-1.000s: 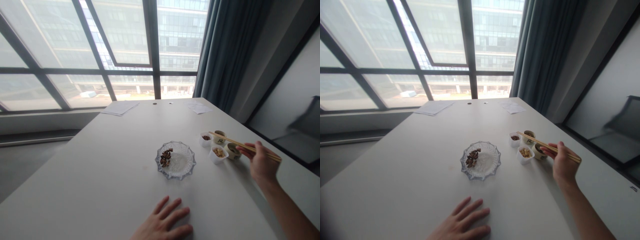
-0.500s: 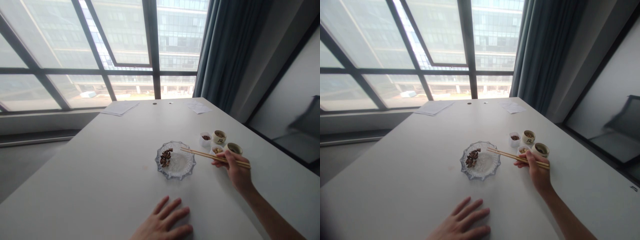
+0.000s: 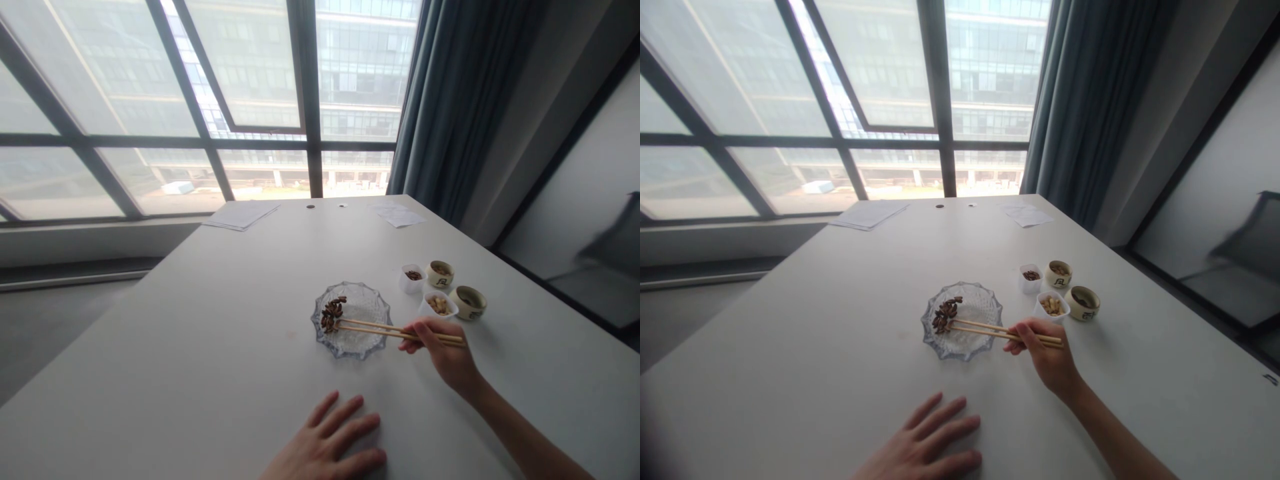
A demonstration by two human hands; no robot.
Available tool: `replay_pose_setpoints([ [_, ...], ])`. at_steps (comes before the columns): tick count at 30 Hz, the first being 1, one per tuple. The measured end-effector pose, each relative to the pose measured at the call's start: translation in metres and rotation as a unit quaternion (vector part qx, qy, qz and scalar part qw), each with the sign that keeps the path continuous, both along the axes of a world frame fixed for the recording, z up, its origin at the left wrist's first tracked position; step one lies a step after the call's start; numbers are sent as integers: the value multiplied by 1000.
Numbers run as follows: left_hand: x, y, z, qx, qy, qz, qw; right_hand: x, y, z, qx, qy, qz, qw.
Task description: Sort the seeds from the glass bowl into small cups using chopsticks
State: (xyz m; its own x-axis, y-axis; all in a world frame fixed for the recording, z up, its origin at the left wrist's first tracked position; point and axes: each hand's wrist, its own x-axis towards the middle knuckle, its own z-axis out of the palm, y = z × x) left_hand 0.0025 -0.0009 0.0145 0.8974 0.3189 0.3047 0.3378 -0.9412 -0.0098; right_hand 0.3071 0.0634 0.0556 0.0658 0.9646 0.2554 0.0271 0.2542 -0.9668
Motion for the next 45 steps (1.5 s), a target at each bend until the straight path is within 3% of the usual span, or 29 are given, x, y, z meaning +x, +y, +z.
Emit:
replay_pose_setpoints([
  [9, 0, 0, -1, 3, 4, 0, 1000, -5, 2, -2, -7, 11, 40, 999],
  [24, 0, 1, -3, -18, 0, -1, 1000, -1, 9, -12, -69, 103, -57, 991],
  [31, 1, -1, -3, -4, -6, 2, 1000, 15, 12, 5, -33, 142, -151, 978],
  [39, 0, 0, -1, -1, -1, 0, 1000, 66, 28, 24, 60, 188, -345, 917],
  [45, -1, -1, -3, -4, 19, 1, 1000, 76, 31, 26, 67, 189, -370, 907],
])
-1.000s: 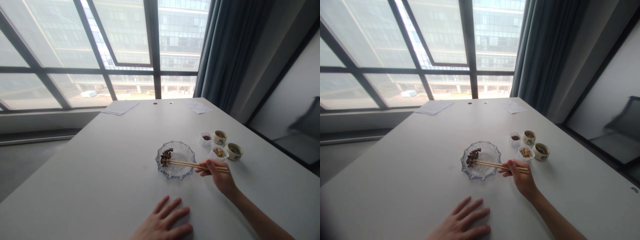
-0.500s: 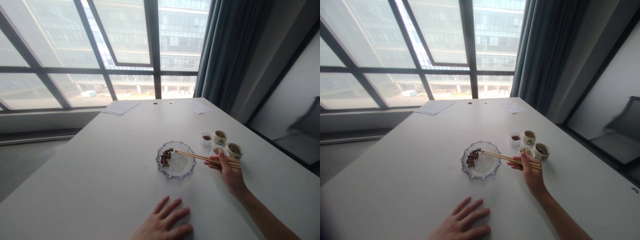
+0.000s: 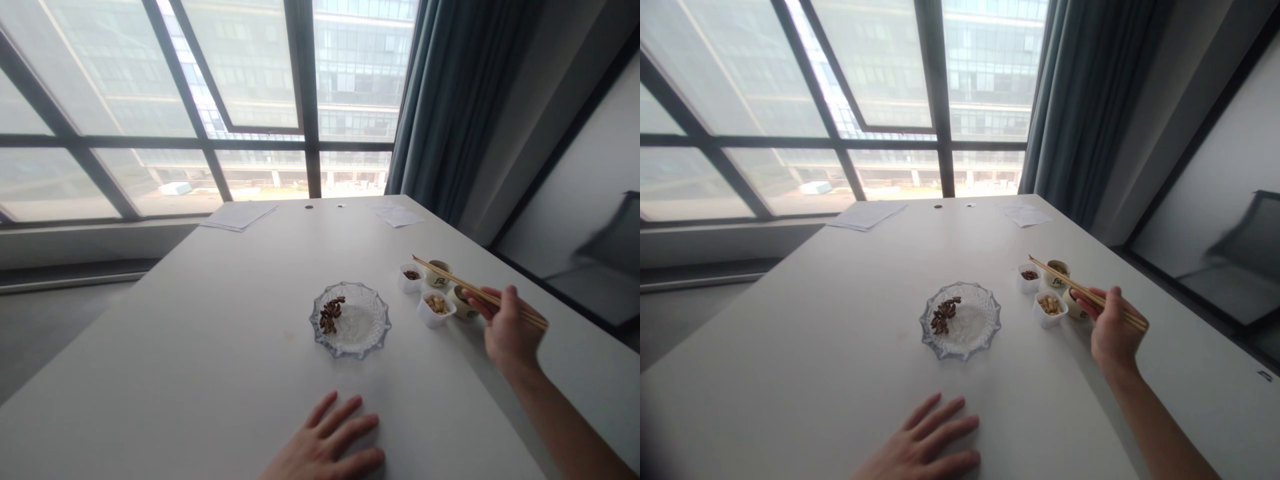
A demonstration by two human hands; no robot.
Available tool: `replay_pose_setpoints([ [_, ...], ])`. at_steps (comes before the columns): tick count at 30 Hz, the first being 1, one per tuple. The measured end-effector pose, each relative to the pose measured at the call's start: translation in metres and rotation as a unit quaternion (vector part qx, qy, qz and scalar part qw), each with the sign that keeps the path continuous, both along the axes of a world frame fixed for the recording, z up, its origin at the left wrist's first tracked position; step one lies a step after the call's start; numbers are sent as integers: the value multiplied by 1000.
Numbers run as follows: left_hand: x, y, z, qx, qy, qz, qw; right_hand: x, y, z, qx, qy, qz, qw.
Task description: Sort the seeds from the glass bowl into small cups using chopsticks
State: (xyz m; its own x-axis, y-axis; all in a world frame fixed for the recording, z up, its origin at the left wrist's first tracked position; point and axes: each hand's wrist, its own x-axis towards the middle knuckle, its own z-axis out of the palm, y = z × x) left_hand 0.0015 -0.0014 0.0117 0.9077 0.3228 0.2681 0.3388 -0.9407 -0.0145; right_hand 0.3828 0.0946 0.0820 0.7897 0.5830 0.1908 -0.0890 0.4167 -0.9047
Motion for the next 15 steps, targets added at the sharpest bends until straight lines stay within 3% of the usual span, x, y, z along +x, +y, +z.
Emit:
replay_pose_setpoints([
  [15, -1, 1, 2, 15, -16, -7, 1000, -9, -5, 6, 16, -17, 11, 1000],
])
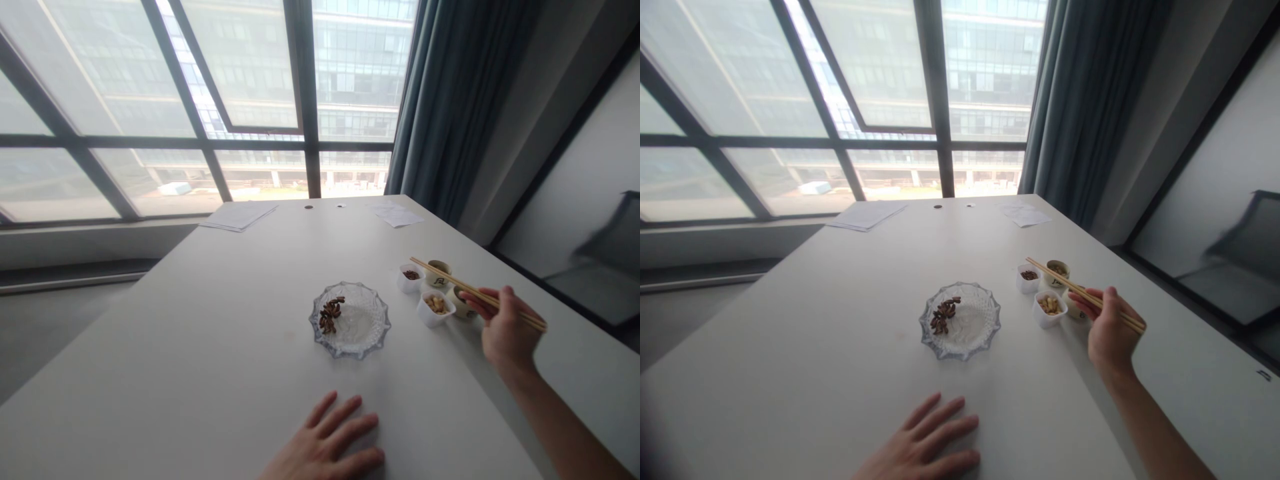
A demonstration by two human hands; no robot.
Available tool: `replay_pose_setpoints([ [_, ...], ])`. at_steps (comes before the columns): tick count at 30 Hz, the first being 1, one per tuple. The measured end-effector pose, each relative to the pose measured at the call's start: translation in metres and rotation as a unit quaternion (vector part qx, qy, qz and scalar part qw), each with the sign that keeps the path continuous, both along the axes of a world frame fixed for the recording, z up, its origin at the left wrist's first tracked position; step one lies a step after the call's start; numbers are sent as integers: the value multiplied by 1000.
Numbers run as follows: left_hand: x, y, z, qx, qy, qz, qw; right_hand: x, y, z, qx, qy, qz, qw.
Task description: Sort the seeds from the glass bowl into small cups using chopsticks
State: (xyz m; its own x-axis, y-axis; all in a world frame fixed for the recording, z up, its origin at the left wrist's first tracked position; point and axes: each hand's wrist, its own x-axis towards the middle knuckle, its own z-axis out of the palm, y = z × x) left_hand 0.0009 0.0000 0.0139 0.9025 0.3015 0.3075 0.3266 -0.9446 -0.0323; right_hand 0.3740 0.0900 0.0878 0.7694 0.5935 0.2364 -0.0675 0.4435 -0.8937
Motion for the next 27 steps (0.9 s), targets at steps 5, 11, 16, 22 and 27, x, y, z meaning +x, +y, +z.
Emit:
replay_pose_setpoints([
  [5, 1, 0, -2, 1, 2, 3, 1000, -11, -2, -9, -8, -8, 43, 999],
  [11, 2, -1, -3, -11, 8, 10, 1000, -37, -13, -21, -32, -55, 145, 987],
  [16, 1, -1, 0, -24, 12, 6, 1000, -62, -24, -25, -70, -131, 247, 958],
  [22, 2, -1, -1, -24, -8, 6, 1000, -85, -35, -29, -80, -131, 290, 945],
  [27, 3, -1, -2, -26, -10, 6, 1000, -94, -40, -29, -83, -128, 308, 939],
])
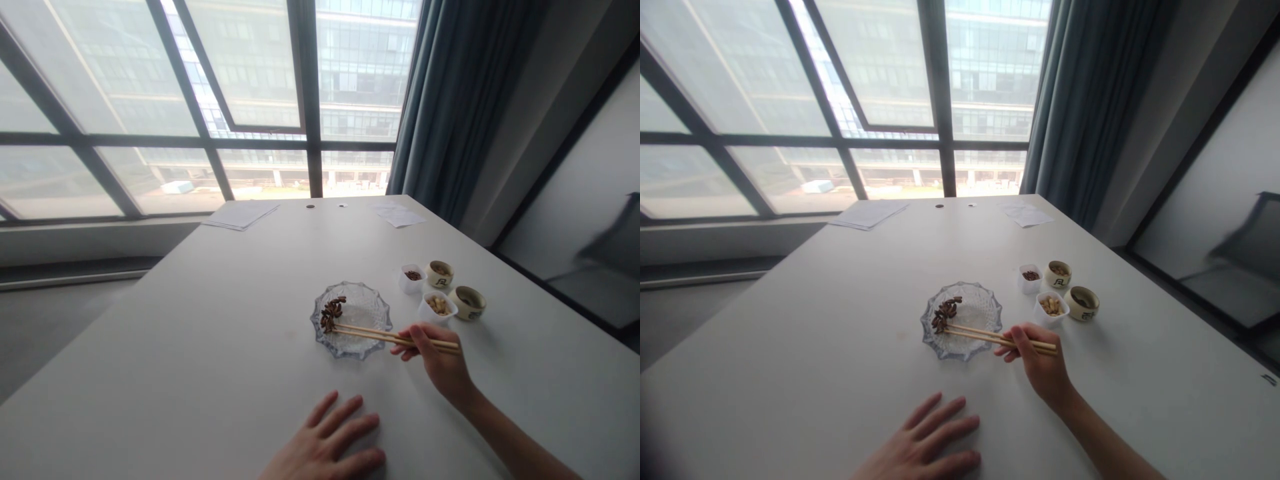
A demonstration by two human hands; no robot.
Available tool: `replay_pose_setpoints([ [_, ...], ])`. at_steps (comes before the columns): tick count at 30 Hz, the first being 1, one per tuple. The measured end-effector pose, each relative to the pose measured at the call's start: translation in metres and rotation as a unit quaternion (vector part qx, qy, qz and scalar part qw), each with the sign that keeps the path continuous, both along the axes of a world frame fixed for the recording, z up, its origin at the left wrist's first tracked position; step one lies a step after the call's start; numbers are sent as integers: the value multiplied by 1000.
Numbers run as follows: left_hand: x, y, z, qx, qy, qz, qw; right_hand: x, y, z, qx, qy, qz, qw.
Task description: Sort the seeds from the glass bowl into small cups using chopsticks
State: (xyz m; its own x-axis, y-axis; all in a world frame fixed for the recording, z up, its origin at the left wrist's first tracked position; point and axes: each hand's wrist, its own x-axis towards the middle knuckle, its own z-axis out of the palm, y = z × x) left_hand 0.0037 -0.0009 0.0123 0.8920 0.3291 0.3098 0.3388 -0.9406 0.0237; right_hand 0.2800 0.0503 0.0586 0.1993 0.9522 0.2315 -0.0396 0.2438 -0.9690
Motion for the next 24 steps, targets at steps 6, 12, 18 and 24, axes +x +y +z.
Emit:
replay_pose_setpoints([
  [6, -1, -1, 0, -2, 14, -1, 1000, 3, 3, -4, -7, 3, 17, 1000],
  [12, -2, -1, 2, -10, 12, -1, 1000, 3, 3, -5, -21, 26, -32, 999],
  [18, -1, -1, 3, -8, 7, -2, 1000, 11, 8, -4, -19, 9, -41, 999],
  [24, -1, -1, 4, -12, 4, -1, 1000, 36, 19, 3, 9, 33, -125, 992],
])
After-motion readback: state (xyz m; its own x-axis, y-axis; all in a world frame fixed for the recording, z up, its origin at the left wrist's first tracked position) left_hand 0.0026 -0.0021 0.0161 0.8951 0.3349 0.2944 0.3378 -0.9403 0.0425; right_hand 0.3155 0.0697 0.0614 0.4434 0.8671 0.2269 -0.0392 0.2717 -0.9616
